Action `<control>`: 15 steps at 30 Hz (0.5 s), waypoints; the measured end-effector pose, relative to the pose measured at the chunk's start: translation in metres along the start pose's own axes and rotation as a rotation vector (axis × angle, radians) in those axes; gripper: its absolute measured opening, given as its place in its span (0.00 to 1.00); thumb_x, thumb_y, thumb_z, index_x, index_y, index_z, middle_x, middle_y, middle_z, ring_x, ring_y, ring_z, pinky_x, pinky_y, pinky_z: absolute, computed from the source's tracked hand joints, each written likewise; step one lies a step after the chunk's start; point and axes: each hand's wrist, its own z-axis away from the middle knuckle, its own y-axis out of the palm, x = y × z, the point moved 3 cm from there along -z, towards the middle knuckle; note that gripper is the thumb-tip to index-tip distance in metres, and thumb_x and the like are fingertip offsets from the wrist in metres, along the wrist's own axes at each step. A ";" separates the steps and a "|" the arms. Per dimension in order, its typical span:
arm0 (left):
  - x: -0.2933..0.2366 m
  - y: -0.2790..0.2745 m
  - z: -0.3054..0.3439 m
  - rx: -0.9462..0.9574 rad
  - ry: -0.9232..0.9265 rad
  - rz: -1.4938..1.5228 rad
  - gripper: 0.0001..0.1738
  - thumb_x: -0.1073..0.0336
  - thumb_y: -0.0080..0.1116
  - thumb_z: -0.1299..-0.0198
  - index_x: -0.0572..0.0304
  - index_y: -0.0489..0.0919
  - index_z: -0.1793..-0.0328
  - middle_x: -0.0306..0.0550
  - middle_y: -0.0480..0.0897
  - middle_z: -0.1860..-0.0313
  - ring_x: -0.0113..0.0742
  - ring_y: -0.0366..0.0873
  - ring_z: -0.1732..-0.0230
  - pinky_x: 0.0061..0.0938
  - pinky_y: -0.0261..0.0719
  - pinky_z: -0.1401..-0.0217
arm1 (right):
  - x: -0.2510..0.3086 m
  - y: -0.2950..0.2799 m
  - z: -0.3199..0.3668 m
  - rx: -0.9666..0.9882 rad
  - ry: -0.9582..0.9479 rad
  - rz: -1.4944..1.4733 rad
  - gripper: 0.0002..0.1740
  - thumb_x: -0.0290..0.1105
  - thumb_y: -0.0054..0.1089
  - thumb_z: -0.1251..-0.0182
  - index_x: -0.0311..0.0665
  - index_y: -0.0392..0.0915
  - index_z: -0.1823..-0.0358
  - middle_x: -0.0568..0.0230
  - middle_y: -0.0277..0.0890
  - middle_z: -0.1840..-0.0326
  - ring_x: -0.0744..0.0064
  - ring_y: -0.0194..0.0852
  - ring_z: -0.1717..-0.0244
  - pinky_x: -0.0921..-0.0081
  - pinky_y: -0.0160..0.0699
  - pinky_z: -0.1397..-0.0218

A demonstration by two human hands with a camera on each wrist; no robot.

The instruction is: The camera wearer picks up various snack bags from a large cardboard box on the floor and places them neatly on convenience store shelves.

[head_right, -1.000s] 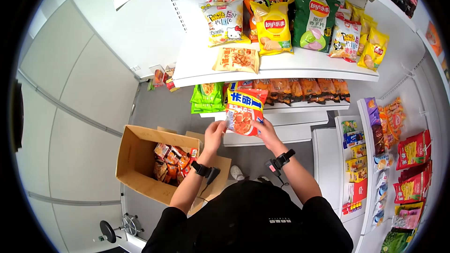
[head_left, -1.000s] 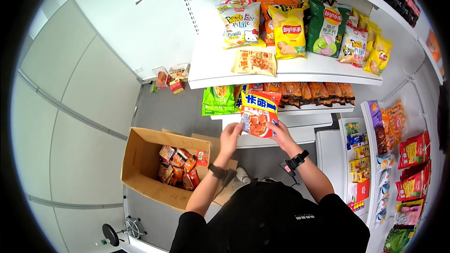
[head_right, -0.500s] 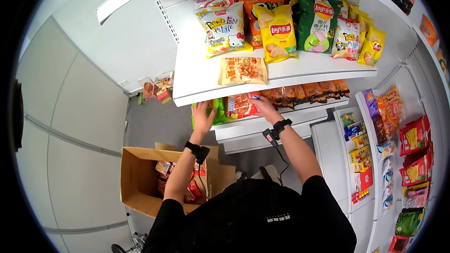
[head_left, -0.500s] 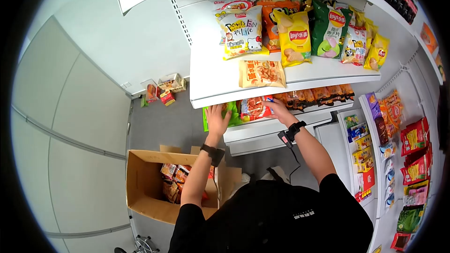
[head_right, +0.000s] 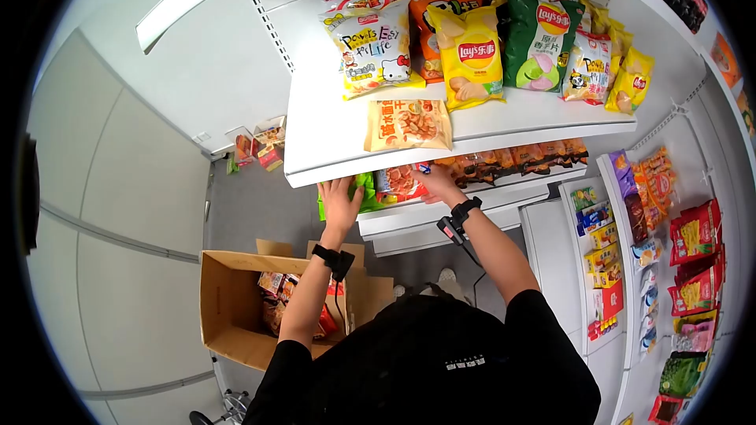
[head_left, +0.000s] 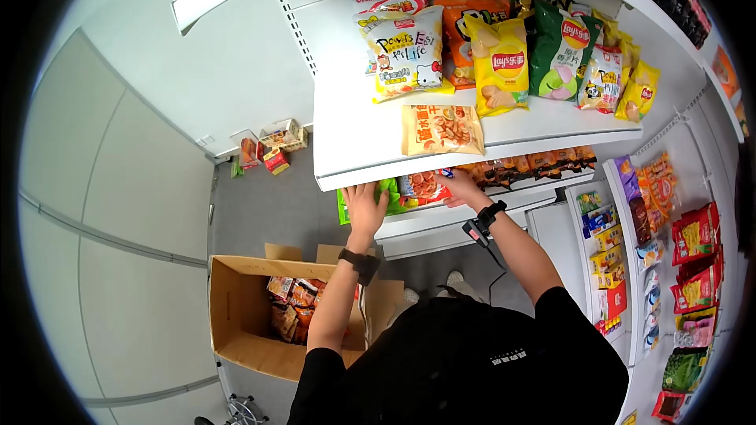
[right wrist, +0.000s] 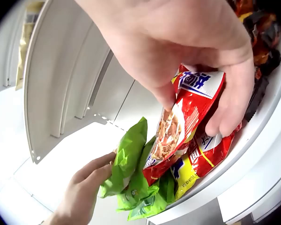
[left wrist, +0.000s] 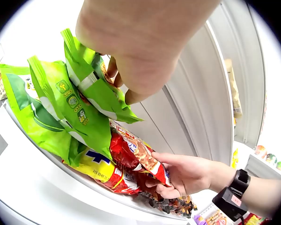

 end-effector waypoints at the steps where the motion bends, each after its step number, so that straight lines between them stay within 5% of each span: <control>1: 0.000 0.001 0.000 -0.003 -0.002 -0.011 0.19 0.62 0.60 0.48 0.59 0.77 0.50 0.47 0.77 0.51 0.53 0.63 0.38 0.56 0.42 0.28 | 0.000 0.000 -0.002 -0.059 -0.038 0.058 0.35 0.53 0.60 0.43 0.38 0.65 0.41 0.57 0.73 0.48 0.63 0.81 0.74 0.70 0.85 0.70; 4: 0.001 0.003 0.001 -0.013 0.000 -0.011 0.19 0.62 0.60 0.49 0.59 0.77 0.50 0.47 0.77 0.51 0.54 0.63 0.39 0.56 0.42 0.28 | 0.002 0.003 0.002 -0.223 -0.158 0.201 0.32 0.52 0.60 0.45 0.28 0.69 0.53 0.52 0.79 0.65 0.67 0.80 0.79 0.69 0.84 0.73; 7: 0.000 0.002 0.001 -0.003 -0.001 -0.016 0.19 0.62 0.60 0.49 0.59 0.77 0.50 0.47 0.77 0.51 0.54 0.63 0.38 0.56 0.42 0.28 | 0.005 0.004 0.011 -0.297 -0.171 0.289 0.30 0.50 0.60 0.44 0.30 0.70 0.53 0.49 0.79 0.64 0.60 0.82 0.72 0.68 0.82 0.68; 10: -0.001 0.000 0.001 -0.008 0.015 -0.006 0.19 0.62 0.60 0.49 0.59 0.77 0.51 0.47 0.76 0.51 0.54 0.62 0.38 0.57 0.41 0.28 | -0.001 0.006 0.018 -0.491 -0.335 0.472 0.28 0.48 0.58 0.42 0.31 0.70 0.51 0.47 0.79 0.63 0.52 0.81 0.63 0.62 0.80 0.60; 15: 0.000 0.001 0.003 0.018 -0.013 -0.015 0.19 0.62 0.60 0.49 0.59 0.77 0.50 0.47 0.76 0.49 0.54 0.61 0.37 0.58 0.40 0.27 | 0.004 0.022 0.050 -0.540 -0.492 0.611 0.29 0.44 0.56 0.41 0.32 0.67 0.43 0.49 0.71 0.43 0.51 0.75 0.49 0.62 0.75 0.49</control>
